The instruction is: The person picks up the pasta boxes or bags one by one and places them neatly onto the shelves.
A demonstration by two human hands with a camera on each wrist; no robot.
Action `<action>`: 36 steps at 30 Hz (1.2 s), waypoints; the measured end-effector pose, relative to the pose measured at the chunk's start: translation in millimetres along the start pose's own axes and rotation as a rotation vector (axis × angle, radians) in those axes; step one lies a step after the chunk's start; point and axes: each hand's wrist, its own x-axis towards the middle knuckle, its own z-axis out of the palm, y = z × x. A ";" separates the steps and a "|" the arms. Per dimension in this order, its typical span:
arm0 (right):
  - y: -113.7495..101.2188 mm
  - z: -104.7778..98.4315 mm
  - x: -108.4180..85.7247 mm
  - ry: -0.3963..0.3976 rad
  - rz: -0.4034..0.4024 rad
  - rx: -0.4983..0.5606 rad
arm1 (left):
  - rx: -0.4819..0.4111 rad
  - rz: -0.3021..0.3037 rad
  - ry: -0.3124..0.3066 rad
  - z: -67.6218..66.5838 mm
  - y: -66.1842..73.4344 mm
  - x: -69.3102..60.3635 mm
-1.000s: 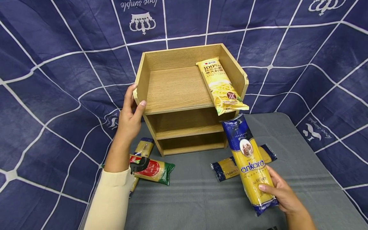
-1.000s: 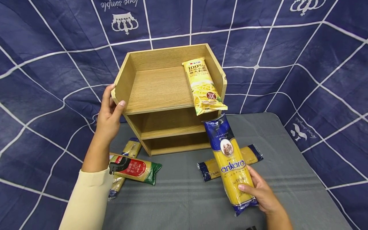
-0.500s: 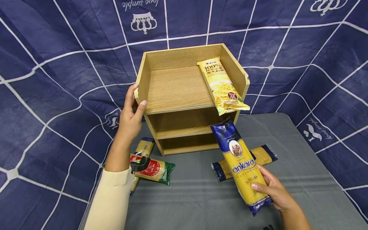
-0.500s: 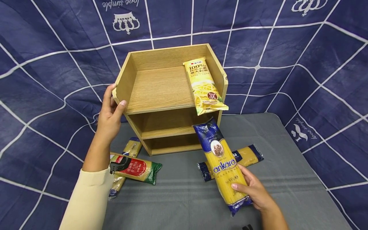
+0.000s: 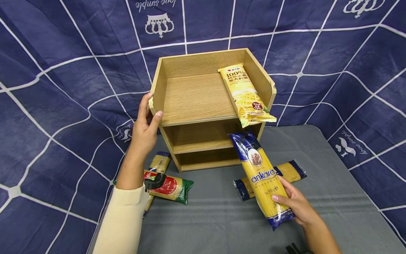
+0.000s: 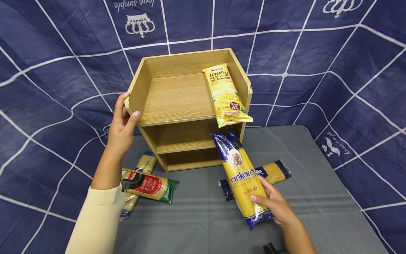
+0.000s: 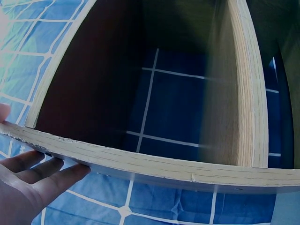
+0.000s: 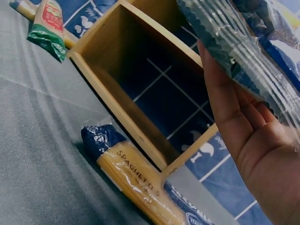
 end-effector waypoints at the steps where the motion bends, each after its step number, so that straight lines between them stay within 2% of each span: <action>1: -0.4 0.2 1.4 -0.005 0.000 0.011 | 0.000 0.000 0.000 0.0 0.2 0.1; 8: -1.4 2.1 8.2 -0.016 0.010 0.084 | -0.018 0.001 -0.007 0.5 1.1 0.2; 15: -0.8 7.5 14.5 0.035 0.058 0.029 | -0.005 -0.006 -0.007 0.8 -0.2 -0.4; 24: -4.6 14.8 28.1 0.083 0.038 0.001 | -0.003 -0.014 -0.013 0.5 1.0 -0.4; 31: -7.0 17.6 39.0 0.074 0.063 0.006 | -0.008 -0.019 -0.006 -0.8 -0.2 -0.8; 36: -8.0 18.8 44.7 0.037 0.045 0.069 | -0.005 -0.016 -0.011 -0.7 -0.4 -0.9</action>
